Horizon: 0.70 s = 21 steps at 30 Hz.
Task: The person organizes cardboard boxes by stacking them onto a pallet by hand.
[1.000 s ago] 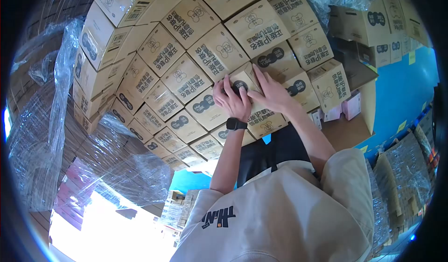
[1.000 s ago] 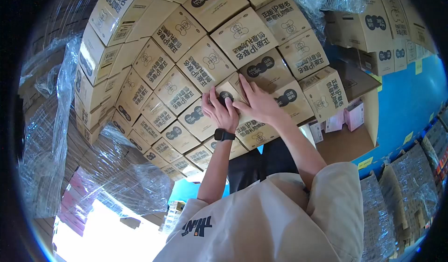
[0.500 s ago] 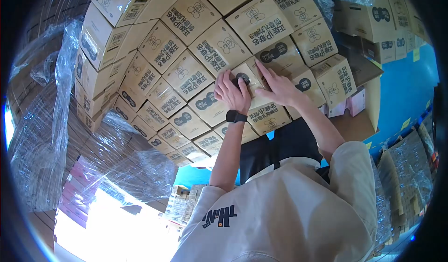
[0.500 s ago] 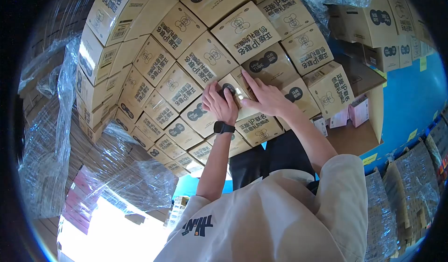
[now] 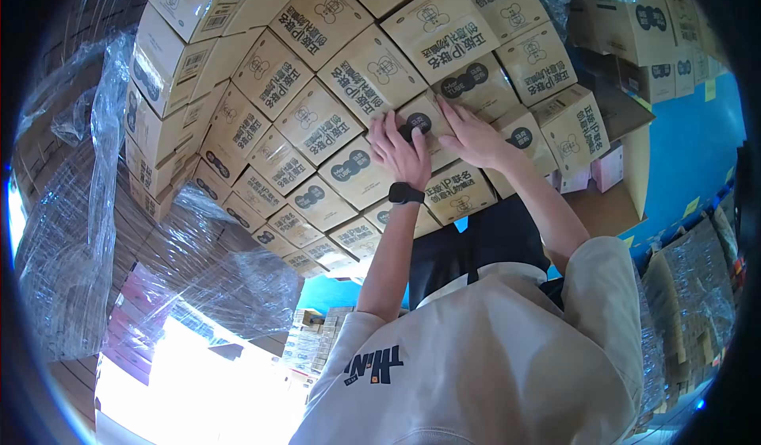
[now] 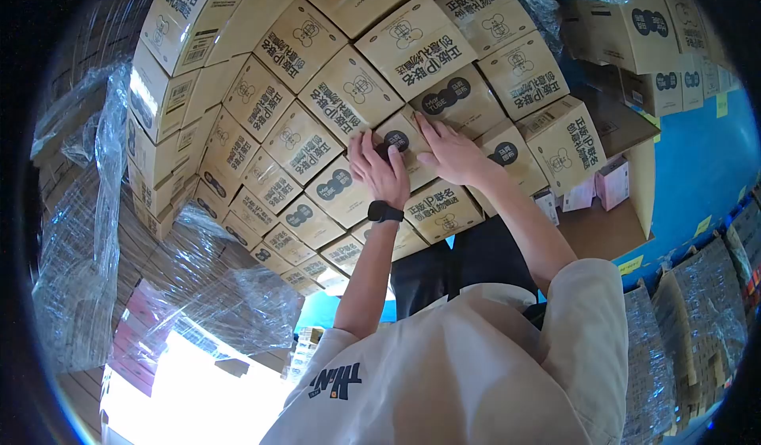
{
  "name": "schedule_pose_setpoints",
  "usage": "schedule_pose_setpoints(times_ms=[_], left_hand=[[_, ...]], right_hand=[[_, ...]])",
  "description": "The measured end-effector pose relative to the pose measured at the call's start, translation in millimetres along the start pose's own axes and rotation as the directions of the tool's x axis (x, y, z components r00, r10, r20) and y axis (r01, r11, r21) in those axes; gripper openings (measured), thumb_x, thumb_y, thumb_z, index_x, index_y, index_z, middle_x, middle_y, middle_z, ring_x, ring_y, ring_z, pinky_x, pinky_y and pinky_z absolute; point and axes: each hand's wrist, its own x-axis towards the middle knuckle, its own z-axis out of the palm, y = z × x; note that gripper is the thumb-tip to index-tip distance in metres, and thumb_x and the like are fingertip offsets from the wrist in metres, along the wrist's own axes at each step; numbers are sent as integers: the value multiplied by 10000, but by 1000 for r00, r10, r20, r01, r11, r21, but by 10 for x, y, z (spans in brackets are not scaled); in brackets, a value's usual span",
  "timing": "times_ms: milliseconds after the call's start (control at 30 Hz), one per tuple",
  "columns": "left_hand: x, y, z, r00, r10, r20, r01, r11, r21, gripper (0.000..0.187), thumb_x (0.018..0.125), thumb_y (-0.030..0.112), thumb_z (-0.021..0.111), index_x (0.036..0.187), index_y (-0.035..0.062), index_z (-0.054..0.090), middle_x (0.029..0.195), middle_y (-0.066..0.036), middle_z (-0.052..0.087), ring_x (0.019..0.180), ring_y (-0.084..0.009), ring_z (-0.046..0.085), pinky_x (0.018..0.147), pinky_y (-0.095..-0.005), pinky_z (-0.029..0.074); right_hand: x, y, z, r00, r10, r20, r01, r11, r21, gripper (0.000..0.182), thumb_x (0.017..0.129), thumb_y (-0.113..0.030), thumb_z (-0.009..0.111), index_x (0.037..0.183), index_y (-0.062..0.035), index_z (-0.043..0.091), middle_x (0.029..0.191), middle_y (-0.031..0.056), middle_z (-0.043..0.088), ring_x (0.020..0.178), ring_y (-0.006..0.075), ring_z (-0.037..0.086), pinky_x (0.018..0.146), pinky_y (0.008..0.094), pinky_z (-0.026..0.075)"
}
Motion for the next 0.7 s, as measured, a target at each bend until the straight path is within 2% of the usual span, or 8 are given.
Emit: schedule_pose_setpoints(times_ms=[67, 133, 233, 333, 433, 467, 600, 700], left_hand=[[-74, -53, 71, 997, 71, 36, -72, 997, 28, 668, 905, 295, 511, 1452, -14, 283, 1482, -252, 268, 1404, -418, 202, 1132, -535, 130], [-84, -64, 90, 992, 69, 107, -84, 987, 137, 684, 913, 316, 484, 1464, -18, 256, 1507, -256, 231, 1418, -406, 185, 1145, -532, 113], [-84, -66, 102, 985, 59, 163, -94, 971, 219, 708, 918, 360, 454, 1474, -20, 238, 1535, -251, 187, 1436, -384, 155, 1159, -526, 81], [-77, -7, 37, 986, 39, 160, -63, 987, 147, 693, 925, 339, 464, 1478, -11, 235, 1532, -254, 188, 1437, -391, 149, 1153, -544, 79], [-224, 101, 46, 978, 44, 202, -64, 994, 92, 691, 926, 339, 473, 1482, 3, 238, 1531, -258, 190, 1434, -398, 152, 1145, -563, 81], [-278, 157, 72, 968, 40, 248, -57, 996, 65, 692, 926, 362, 474, 1483, 19, 248, 1534, -241, 205, 1434, -385, 169, 1143, -562, 92], [-350, 166, 197, 969, 57, 242, -111, 970, 215, 700, 916, 401, 482, 1479, 42, 273, 1539, -181, 248, 1427, -342, 218, 1144, -535, 124], [-342, 144, 169, 965, 60, 256, -106, 980, 169, 694, 916, 379, 476, 1487, 47, 261, 1537, -191, 245, 1435, -348, 185, 1155, -523, 92]], right_hand=[[15, -21, 3, 997, 0, -82, -10, 993, -121, 716, 886, -379, 591, 1464, -107, 268, 1292, 221, 451, 1203, 384, 469, 986, 455, 406], [-26, -146, -122, 988, -17, -153, -19, 974, -225, 600, 866, -318, 624, 1376, -67, 431, 1214, 177, 505, 1120, 348, 527, 945, 451, 432], [-215, -93, -26, 976, -3, -217, -20, 995, -103, 408, 870, -260, 624, 1217, -52, 565, 1026, 110, 567, 971, 282, 563, 886, 433, 438], [-445, 0, -83, 866, -203, -457, 28, 933, -360, 336, 858, -229, 617, 1152, -67, 598, 925, 76, 592, 902, 253, 561, 880, 416, 419], [-504, 262, -6, 842, -259, -473, 57, 915, -399, 306, 832, -180, 607, 1125, -91, 607, 894, 66, 598, 894, 233, 558, 880, 400, 403], [-484, 294, 54, 866, -251, -433, 18, 880, -474, 319, 802, -124, 587, 1118, -85, 606, 917, 58, 605, 912, 235, 558, 892, 394, 401], [-352, 218, 118, 814, -140, -564, -112, 915, -388, 338, 790, -86, 568, 1127, -99, 600, 995, 59, 611, 966, 234, 547, 918, 384, 387], [-370, 180, 167, 804, -15, -594, -218, 923, -318, 369, 783, -62, 576, 1149, -106, 595, 1014, 78, 607, 983, 271, 550, 909, 418, 385]])
